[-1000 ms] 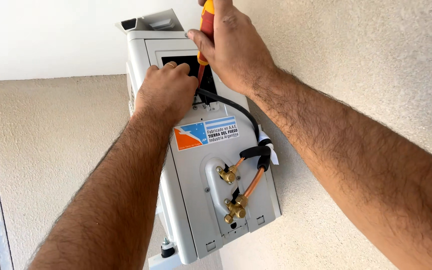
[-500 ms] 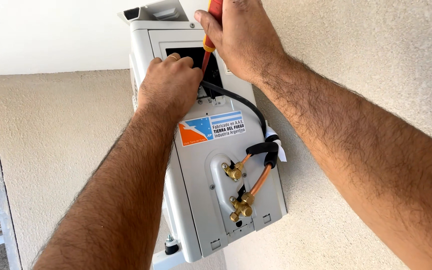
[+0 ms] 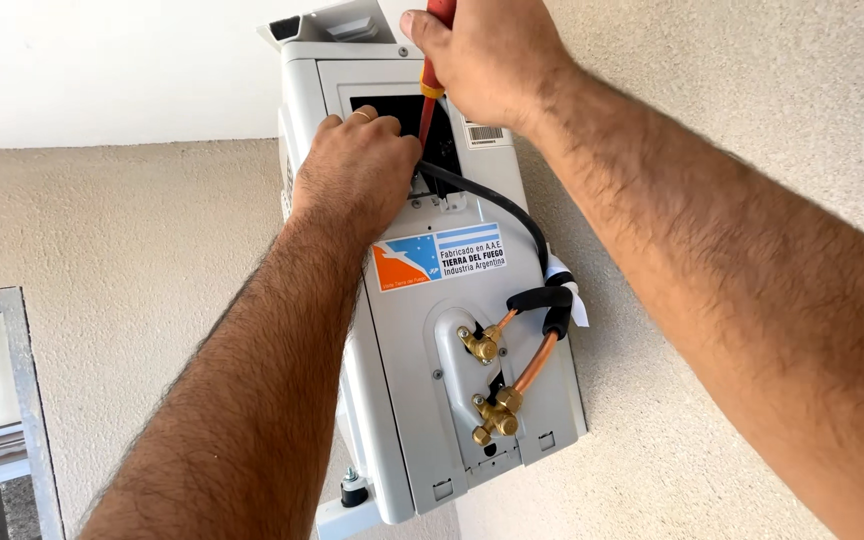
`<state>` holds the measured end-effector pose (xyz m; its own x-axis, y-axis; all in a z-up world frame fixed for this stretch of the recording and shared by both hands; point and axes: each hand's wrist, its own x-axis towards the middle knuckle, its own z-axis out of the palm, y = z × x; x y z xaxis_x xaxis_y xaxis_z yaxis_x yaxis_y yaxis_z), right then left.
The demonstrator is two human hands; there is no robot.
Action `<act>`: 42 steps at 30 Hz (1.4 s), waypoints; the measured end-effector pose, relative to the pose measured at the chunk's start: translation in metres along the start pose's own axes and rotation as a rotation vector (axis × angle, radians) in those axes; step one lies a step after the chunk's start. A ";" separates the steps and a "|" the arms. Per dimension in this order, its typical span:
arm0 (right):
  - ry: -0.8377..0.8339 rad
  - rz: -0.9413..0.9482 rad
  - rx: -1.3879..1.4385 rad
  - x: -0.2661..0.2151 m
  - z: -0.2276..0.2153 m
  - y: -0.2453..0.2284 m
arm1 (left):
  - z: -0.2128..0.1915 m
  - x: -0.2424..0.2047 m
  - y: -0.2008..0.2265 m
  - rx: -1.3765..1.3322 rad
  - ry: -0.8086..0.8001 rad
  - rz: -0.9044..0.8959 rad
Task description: Connecting electrical wires to the terminal block of an air conditioning unit.
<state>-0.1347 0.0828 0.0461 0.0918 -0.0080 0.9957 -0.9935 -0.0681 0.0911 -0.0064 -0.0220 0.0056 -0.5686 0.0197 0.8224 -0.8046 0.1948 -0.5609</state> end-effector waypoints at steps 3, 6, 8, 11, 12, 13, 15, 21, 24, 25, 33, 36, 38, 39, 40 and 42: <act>-0.086 -0.039 0.182 0.013 -0.007 0.020 | -0.001 0.000 -0.002 -0.032 0.023 0.016; -0.403 -0.356 0.800 0.026 -0.013 0.043 | 0.002 0.000 -0.003 -0.067 -0.002 -0.001; -0.328 -0.492 0.778 0.027 -0.008 0.056 | 0.007 -0.001 0.000 -0.140 0.051 -0.032; -0.065 -0.280 0.484 0.008 -0.011 0.034 | 0.004 -0.007 0.005 -0.201 0.105 -0.100; -0.057 -0.276 0.485 0.002 -0.010 0.032 | 0.000 -0.008 0.006 -0.196 0.107 -0.093; 0.037 -0.261 0.452 -0.003 -0.009 0.030 | -0.003 -0.008 0.007 -0.208 0.107 -0.105; 0.133 -0.239 0.417 -0.010 -0.012 0.026 | -0.006 -0.006 0.008 -0.221 0.106 -0.108; 0.078 -0.484 0.892 -0.006 -0.004 0.063 | -0.014 0.005 0.006 -0.053 -0.080 -0.032; -0.019 -0.531 0.921 -0.004 -0.009 0.054 | -0.015 0.005 0.000 -0.006 -0.067 0.014; 0.120 -0.507 0.695 -0.004 -0.006 0.050 | -0.014 0.006 0.000 0.020 -0.062 0.033; 0.219 -0.116 0.271 0.009 0.002 0.032 | -0.025 0.012 -0.003 0.087 -0.211 0.022; 0.012 -0.310 0.310 0.016 -0.002 0.055 | -0.023 0.012 -0.005 0.125 -0.136 0.078; -0.035 -0.672 0.600 0.022 0.012 0.089 | -0.021 0.012 -0.004 0.235 -0.114 0.143; -0.031 -0.675 0.604 0.018 0.009 0.078 | -0.021 0.012 -0.005 0.241 -0.116 0.140; 0.056 -0.490 0.501 0.013 0.006 0.067 | -0.022 0.012 -0.006 0.179 -0.134 0.112; 0.143 -0.316 0.404 0.008 -0.001 0.048 | -0.021 0.013 -0.011 0.125 -0.148 0.072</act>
<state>-0.1814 0.0801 0.0587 0.3443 0.2090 0.9153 -0.8114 -0.4242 0.4021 -0.0014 -0.0035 0.0240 -0.6372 -0.1173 0.7617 -0.7705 0.0742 -0.6331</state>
